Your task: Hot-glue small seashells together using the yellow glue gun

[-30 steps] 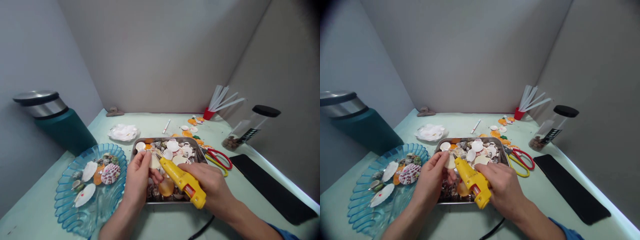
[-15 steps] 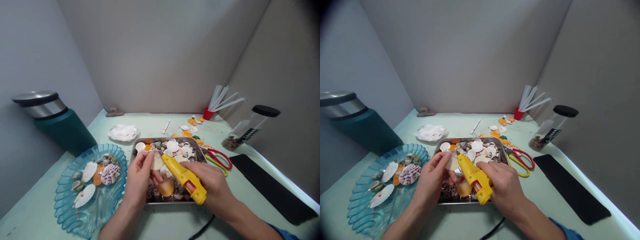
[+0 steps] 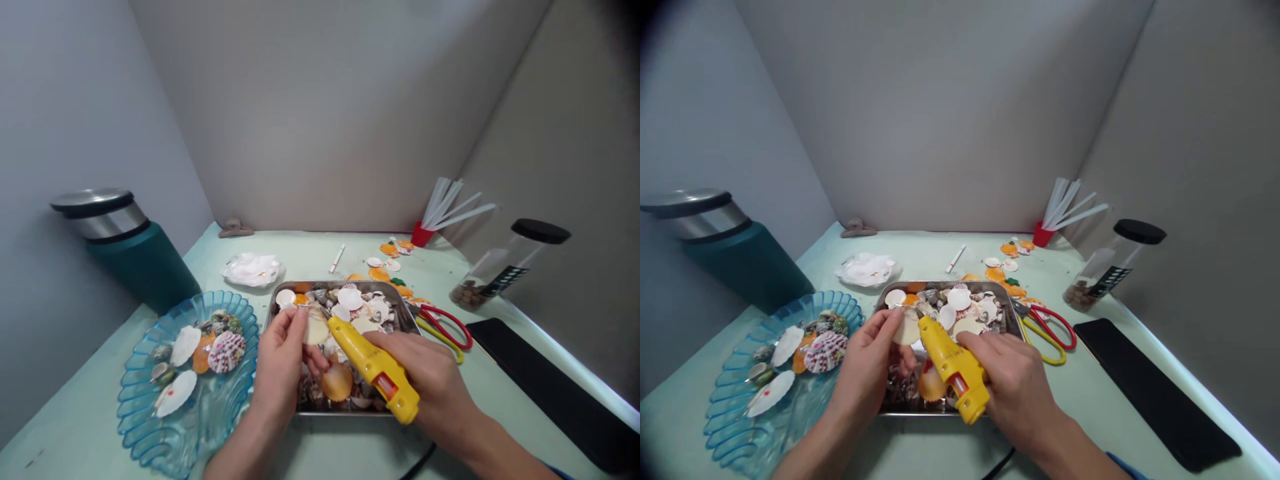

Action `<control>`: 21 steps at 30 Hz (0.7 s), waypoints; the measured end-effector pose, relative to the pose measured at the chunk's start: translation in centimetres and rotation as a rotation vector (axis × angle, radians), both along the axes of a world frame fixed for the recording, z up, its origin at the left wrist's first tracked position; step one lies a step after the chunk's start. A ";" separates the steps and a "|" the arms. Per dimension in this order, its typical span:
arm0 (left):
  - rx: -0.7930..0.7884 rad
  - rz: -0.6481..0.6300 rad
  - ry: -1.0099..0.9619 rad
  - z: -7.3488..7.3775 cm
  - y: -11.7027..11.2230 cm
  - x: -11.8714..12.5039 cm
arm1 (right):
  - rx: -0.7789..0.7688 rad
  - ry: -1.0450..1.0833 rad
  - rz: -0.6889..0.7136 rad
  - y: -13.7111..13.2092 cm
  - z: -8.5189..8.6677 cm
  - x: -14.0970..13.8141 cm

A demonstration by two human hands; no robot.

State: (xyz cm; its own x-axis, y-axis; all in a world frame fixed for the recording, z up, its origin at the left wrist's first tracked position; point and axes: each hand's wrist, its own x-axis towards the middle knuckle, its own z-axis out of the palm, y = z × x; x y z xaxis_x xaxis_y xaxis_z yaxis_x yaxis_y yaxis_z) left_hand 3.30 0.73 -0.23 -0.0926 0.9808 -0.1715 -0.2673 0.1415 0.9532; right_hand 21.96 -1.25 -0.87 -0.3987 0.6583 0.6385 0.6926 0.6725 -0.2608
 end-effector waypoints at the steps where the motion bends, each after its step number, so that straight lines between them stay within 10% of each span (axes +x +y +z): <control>1: -0.003 -0.001 -0.002 0.0 0.0 0.0 | 0.008 0.000 -0.001 0.0 -0.1 0.0; 21: -0.016 -0.018 -0.032 0.1 0.1 0.0 | -0.027 -0.038 0.038 0.1 -0.4 0.1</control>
